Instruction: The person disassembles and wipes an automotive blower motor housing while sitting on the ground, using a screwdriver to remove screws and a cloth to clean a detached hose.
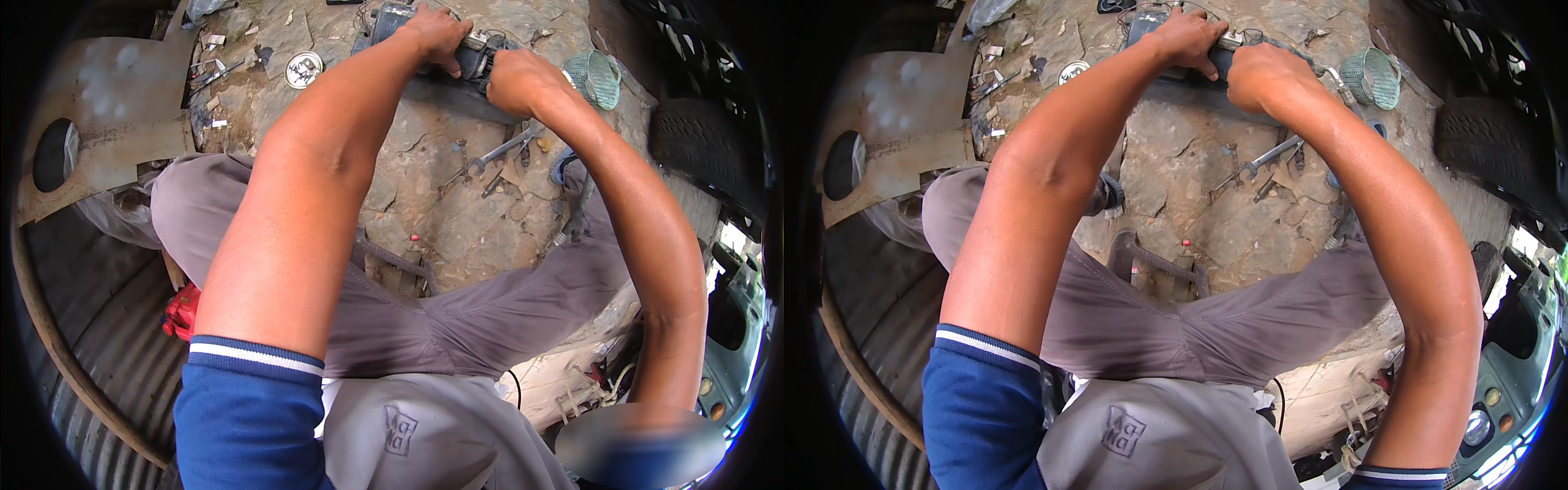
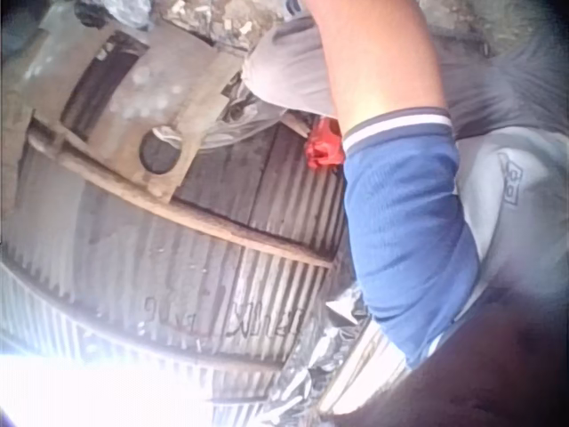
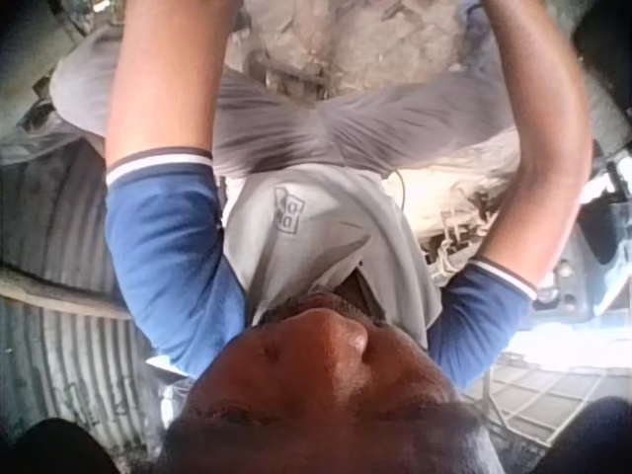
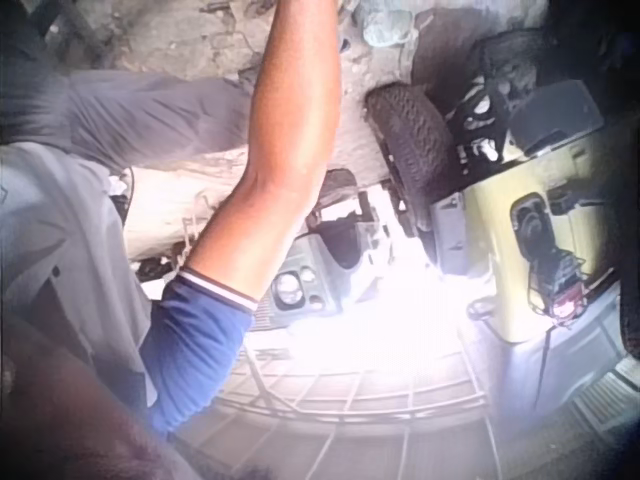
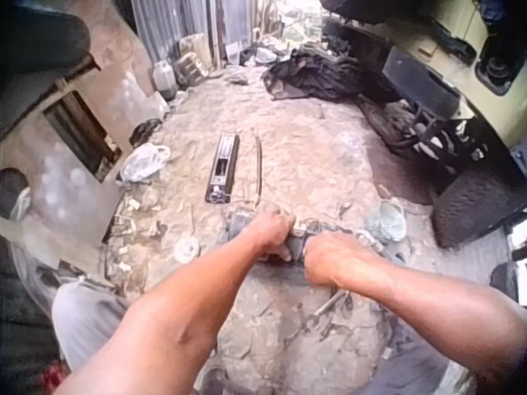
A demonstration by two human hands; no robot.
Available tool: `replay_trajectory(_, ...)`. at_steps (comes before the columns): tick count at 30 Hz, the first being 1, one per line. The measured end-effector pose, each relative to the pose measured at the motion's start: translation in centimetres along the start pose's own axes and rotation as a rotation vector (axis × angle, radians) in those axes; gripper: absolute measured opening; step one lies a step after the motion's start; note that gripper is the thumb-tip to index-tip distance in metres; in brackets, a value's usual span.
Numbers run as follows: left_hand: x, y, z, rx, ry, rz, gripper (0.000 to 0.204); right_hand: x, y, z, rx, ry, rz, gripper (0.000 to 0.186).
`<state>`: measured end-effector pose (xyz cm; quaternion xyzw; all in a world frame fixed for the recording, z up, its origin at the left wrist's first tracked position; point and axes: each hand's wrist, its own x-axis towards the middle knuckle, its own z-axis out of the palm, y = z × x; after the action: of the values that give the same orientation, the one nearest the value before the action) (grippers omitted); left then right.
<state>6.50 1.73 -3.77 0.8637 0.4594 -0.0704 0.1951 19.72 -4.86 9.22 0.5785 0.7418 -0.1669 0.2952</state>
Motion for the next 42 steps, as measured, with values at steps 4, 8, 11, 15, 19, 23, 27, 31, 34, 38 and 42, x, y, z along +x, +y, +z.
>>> replay_trajectory(4, 0.3, -0.7, -0.3, 0.009, -0.004, 0.005, 0.082, 0.2, -0.4, -0.6, -0.077, 0.006, -0.060, 0.030)
replay_trajectory(8, 0.5, -0.8, -0.8, -0.002, -0.030, 0.004, 0.082, 0.8, 2.2, -0.2, -0.076, 0.093, -0.125, 0.029)
replay_trajectory(11, 0.5, -1.3, -0.7, -0.044, -0.061, 0.004, 0.081, 1.2, 3.5, -0.4, -0.123, 0.162, -0.179, 0.034)
replay_trajectory(15, 0.4, -1.3, -1.2, -0.063, -0.043, 0.000, 0.079, 2.9, 4.8, -0.9, -0.205, 0.094, -0.205, 0.034)
replay_trajectory(19, 0.9, -2.1, -0.7, -0.039, -0.013, 0.009, 0.082, 3.9, 4.3, -1.9, -0.179, 0.018, -0.153, 0.034)
replay_trajectory(23, 2.1, -1.6, -0.7, -0.057, -0.023, 0.023, 0.088, 4.9, 6.1, -1.4, -0.208, -0.010, -0.207, 0.033)
replay_trajectory(27, 1.8, -2.1, -0.8, -0.029, -0.020, 0.016, 0.092, 4.7, 5.8, -1.9, -0.140, -0.009, -0.192, 0.034)
replay_trajectory(31, 2.2, -1.8, -1.1, -0.017, -0.035, 0.014, 0.095, 4.7, 6.2, -1.9, -0.149, -0.002, -0.156, 0.035)
replay_trajectory(34, 2.5, -1.8, -1.1, -0.002, -0.023, 0.028, 0.094, 4.6, 6.2, -2.2, -0.156, -0.042, -0.133, 0.035)
replay_trajectory(38, 2.3, -1.9, -1.2, -0.004, -0.028, 0.012, 0.093, 4.7, 6.4, -2.3, -0.140, -0.038, -0.151, 0.035)
replay_trajectory(42, 2.6, -1.6, -1.2, -0.009, -0.040, 0.012, 0.092, 5.0, 6.4, -2.0, -0.124, -0.040, -0.135, 0.036)
